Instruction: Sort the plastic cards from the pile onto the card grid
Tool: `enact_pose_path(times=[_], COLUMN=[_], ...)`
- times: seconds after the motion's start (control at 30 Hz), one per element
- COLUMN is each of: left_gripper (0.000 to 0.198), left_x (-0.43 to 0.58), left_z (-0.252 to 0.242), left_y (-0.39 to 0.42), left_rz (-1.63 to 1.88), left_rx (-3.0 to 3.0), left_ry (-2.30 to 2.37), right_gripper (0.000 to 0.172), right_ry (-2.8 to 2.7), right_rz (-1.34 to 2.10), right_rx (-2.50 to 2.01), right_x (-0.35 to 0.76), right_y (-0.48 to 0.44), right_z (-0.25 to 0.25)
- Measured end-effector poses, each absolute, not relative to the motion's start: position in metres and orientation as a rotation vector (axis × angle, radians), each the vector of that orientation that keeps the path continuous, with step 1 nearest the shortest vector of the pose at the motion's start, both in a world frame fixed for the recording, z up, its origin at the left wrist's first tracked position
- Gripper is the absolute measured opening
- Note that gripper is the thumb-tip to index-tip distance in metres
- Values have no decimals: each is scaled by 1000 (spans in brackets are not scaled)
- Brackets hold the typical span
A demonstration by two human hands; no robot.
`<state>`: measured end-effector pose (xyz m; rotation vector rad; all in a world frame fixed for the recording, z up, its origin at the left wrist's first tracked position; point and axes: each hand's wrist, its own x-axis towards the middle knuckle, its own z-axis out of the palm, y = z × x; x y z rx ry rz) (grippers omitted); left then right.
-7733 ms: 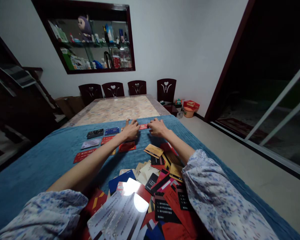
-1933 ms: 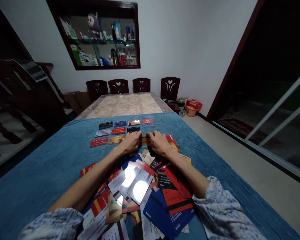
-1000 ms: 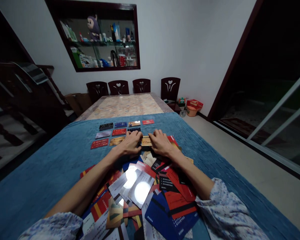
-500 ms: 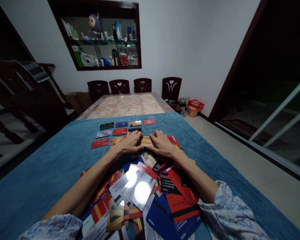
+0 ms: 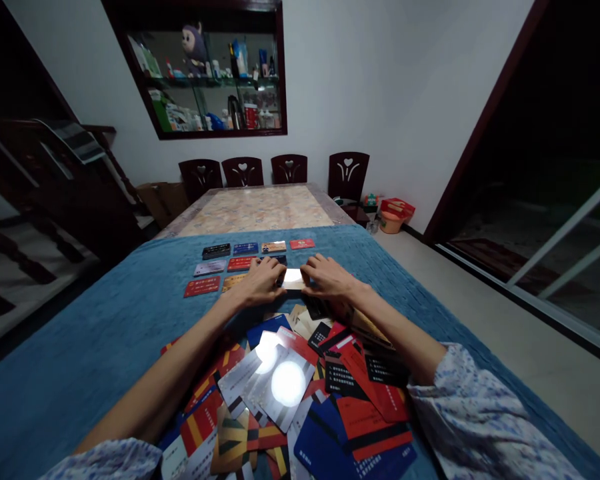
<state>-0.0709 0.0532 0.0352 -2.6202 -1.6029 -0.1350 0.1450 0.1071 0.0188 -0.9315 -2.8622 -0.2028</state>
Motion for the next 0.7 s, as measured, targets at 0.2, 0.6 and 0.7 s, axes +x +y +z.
enact_pose_path(times=[0.2,0.6,0.7], left_gripper=[27,34,30], left_x=[-77,-97,-102], left_z=[38,51,50], left_y=[62,117,130], left_rz=[-161,-11,-10], left_rx=[-2533,-2401,-2393], left_ry=[-1728,-1809,-1837], right_gripper=[31,29,28], right_ry=[-2918,-2909,-2933], right_rz=[-267,-306,-286], right_rx=[-853,-968,-999], right_x=[133,98,88], right_y=[131,178,191], right_z=[36,49,50])
